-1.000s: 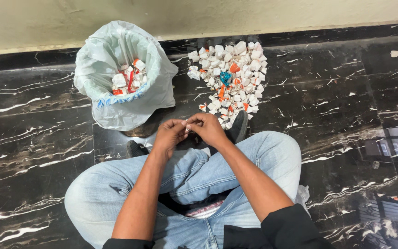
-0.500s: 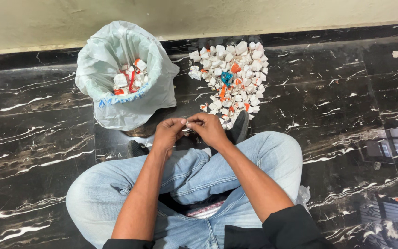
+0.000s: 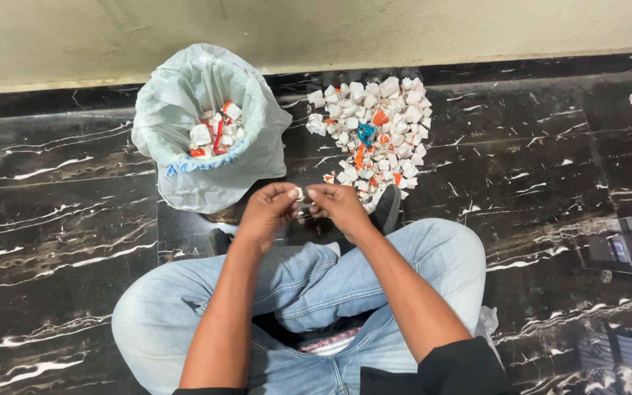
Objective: The person sits on the floor and picks up small white and orange plastic pieces from a pile. They unwrap or separate the pieces by hand and place them into a white plastic bag. The person continues this repetitive sorting process throughout the clip.
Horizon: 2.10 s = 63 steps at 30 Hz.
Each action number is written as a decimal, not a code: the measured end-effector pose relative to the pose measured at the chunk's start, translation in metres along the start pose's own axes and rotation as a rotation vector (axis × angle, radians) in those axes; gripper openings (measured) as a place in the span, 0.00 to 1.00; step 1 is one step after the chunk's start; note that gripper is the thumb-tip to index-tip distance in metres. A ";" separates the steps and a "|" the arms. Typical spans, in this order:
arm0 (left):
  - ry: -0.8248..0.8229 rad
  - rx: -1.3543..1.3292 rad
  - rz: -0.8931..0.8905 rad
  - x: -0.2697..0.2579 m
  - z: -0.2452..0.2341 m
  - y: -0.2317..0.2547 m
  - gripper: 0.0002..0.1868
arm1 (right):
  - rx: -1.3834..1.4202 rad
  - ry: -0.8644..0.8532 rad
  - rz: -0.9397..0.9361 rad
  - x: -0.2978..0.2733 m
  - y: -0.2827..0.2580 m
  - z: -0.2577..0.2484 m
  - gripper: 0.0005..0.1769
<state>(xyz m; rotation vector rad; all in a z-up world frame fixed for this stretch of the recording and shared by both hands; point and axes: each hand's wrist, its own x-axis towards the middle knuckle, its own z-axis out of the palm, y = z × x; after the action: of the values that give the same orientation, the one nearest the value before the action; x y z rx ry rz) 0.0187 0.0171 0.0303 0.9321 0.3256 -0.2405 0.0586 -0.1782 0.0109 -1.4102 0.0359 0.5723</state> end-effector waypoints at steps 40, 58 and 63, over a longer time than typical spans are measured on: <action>0.126 1.657 -0.131 -0.010 0.010 -0.028 0.22 | -1.325 0.179 -0.247 0.036 0.019 0.004 0.02; -0.004 0.386 0.096 -0.010 0.006 -0.046 0.12 | -0.397 -0.053 -0.123 -0.012 -0.030 -0.007 0.10; 0.130 0.260 0.027 -0.009 -0.003 -0.051 0.09 | -0.372 -0.063 -0.149 -0.017 -0.025 0.005 0.10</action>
<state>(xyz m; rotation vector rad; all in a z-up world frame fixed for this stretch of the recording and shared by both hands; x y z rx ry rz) -0.0078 -0.0095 -0.0054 1.2114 0.4075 -0.2013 0.0525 -0.1803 0.0406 -1.7376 -0.2355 0.5151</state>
